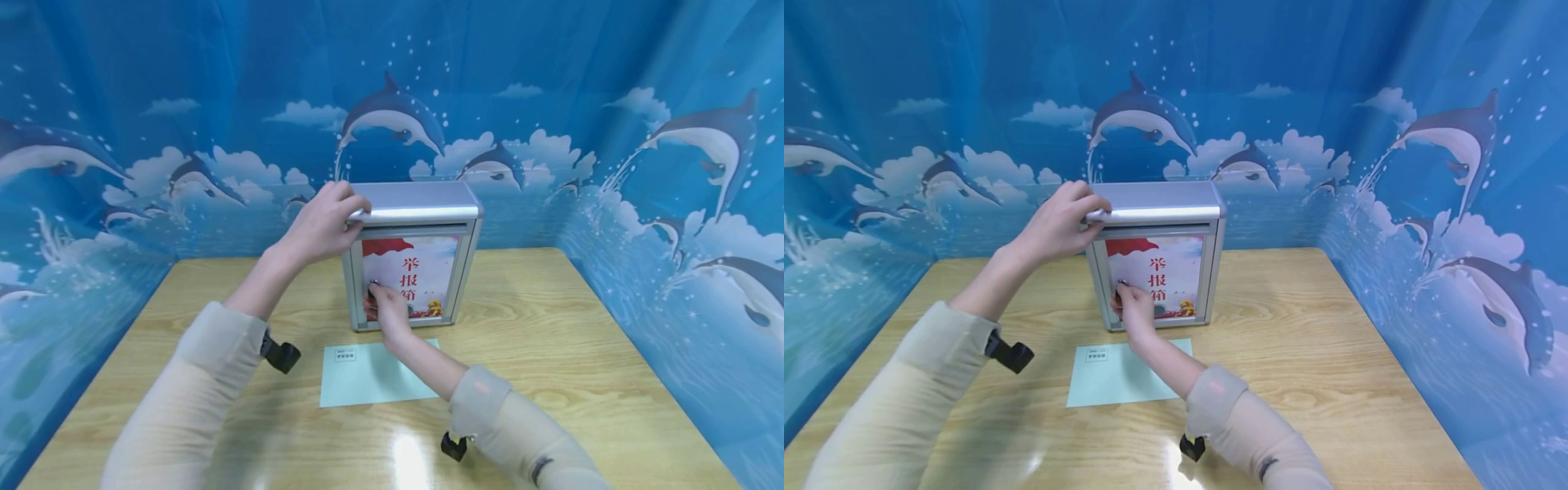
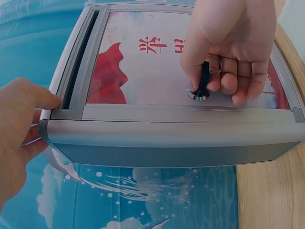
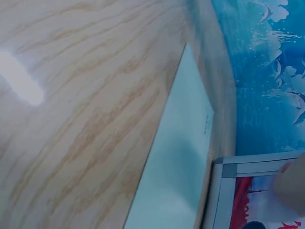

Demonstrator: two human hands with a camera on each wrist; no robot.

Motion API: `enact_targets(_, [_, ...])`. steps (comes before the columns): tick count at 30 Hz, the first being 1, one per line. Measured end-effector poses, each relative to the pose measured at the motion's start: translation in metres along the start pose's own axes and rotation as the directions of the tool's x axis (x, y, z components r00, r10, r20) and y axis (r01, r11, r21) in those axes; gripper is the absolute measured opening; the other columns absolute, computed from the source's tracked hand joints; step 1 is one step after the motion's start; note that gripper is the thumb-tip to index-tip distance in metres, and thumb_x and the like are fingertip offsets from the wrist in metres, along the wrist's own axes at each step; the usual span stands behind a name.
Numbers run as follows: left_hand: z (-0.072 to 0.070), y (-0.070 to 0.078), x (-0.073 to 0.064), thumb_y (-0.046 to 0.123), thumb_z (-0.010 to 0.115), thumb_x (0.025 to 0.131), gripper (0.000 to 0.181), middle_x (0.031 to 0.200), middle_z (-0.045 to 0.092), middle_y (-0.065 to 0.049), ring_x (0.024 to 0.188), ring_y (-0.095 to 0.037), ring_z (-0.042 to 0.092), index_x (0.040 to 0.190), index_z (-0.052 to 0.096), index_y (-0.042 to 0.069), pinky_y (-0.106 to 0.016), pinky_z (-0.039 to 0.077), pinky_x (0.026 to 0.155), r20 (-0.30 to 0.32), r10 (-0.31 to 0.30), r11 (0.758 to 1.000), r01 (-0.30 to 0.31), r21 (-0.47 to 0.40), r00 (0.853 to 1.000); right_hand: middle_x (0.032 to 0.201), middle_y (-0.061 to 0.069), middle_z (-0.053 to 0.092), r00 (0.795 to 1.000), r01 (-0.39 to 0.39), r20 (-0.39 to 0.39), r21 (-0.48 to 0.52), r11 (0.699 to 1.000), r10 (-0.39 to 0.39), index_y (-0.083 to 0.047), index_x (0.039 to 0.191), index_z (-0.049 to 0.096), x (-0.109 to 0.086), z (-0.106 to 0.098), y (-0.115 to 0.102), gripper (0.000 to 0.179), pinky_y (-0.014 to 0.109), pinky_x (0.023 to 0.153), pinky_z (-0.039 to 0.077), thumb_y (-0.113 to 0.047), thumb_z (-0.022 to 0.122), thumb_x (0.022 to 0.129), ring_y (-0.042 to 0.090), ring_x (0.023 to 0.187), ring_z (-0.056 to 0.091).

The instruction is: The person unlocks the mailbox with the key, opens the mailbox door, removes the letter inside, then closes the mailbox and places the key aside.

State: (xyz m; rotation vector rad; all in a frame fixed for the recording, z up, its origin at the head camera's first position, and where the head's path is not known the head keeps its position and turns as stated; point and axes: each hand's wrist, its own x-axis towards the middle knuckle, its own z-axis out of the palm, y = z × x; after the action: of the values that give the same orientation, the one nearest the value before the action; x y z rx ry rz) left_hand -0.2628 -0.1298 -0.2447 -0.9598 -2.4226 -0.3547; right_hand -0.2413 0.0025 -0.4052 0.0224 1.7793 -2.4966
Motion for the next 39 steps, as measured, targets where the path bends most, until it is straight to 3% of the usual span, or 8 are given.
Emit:
enact_targets(4, [-0.001, 0.0, 0.0, 0.003, 0.061, 0.085, 0.016, 0.088, 0.05, -0.009, 0.082, -0.025, 0.044, 0.101, 0.065, 0.006, -0.039, 0.039, 0.073, -0.003, 0.009, 1.0, -0.009, 0.003, 1.0, 0.071, 0.002, 0.055, 1.0, 0.029, -0.002, 0.03, 0.999, -0.029, -0.001, 0.077, 0.056, 0.001, 0.0, 0.003, 0.019, 0.026, 0.069, 0.05, -0.008, 0.048, 0.093, 0.01, 0.064, 0.053])
enact_targets(17, [-0.001, 0.002, 0.0, 0.002, 0.061, 0.085, 0.016, 0.089, 0.05, -0.009, 0.083, -0.025, 0.044, 0.1, 0.064, 0.005, -0.038, 0.039, 0.073, -0.008, 0.025, 1.0, -0.025, 0.006, 1.0, 0.071, 0.003, 0.056, 0.999, 0.012, -0.051, 0.115, 0.993, -0.006, -0.003, 0.077, 0.056, -0.002, 0.005, 0.004, 0.018, 0.023, 0.066, 0.048, -0.007, 0.048, 0.092, 0.01, 0.063, 0.053])
enact_targets(28, [0.0, 0.002, 0.001, 0.001, 0.062, 0.084, 0.015, 0.091, 0.052, -0.009, 0.083, -0.026, 0.045, 0.098, 0.064, 0.005, -0.039, 0.039, 0.075, -0.009, 0.039, 0.999, -0.039, -0.001, 0.999, 0.073, 0.003, 0.054, 0.997, 0.024, -0.076, 0.259, 0.966, -0.005, -0.008, 0.067, 0.054, -0.007, 0.008, 0.007, 0.024, 0.022, 0.066, 0.044, -0.002, 0.046, 0.09, 0.011, 0.066, 0.053])
enact_targets(33, [0.0, 0.001, 0.0, 0.001, 0.062, 0.084, 0.014, 0.092, 0.051, -0.009, 0.085, -0.026, 0.045, 0.098, 0.064, 0.005, -0.039, 0.039, 0.076, 0.003, 0.021, 1.0, -0.021, 0.003, 1.0, 0.07, 0.002, 0.055, 0.998, 0.049, -0.05, 0.189, 0.981, -0.04, -0.007, 0.067, 0.054, -0.01, 0.005, 0.008, 0.023, 0.027, 0.071, 0.045, 0.0, 0.044, 0.087, 0.011, 0.066, 0.051])
enact_targets(37, [0.001, 0.0, 0.0, 0.002, 0.062, 0.084, 0.014, 0.092, 0.052, -0.009, 0.085, -0.026, 0.045, 0.098, 0.064, 0.005, -0.039, 0.04, 0.077, -0.004, 0.019, 1.0, -0.019, 0.009, 1.0, 0.076, 0.004, 0.057, 1.0, 0.022, -0.002, 0.014, 1.0, -0.022, 0.0, 0.076, 0.057, -0.014, -0.001, 0.004, 0.019, 0.031, 0.078, 0.048, -0.004, 0.045, 0.09, 0.011, 0.07, 0.053])
enact_targets(39, [0.0, 0.0, 0.0, 0.002, 0.062, 0.084, 0.014, 0.092, 0.052, -0.01, 0.085, -0.027, 0.045, 0.098, 0.064, 0.005, -0.04, 0.04, 0.077, -0.009, 0.018, 1.0, -0.018, 0.012, 1.0, 0.079, 0.005, 0.059, 0.999, 0.024, 0.04, -0.112, 0.993, -0.019, 0.003, 0.079, 0.058, -0.014, -0.006, 0.003, 0.02, 0.032, 0.079, 0.048, -0.008, 0.047, 0.093, 0.011, 0.073, 0.055])
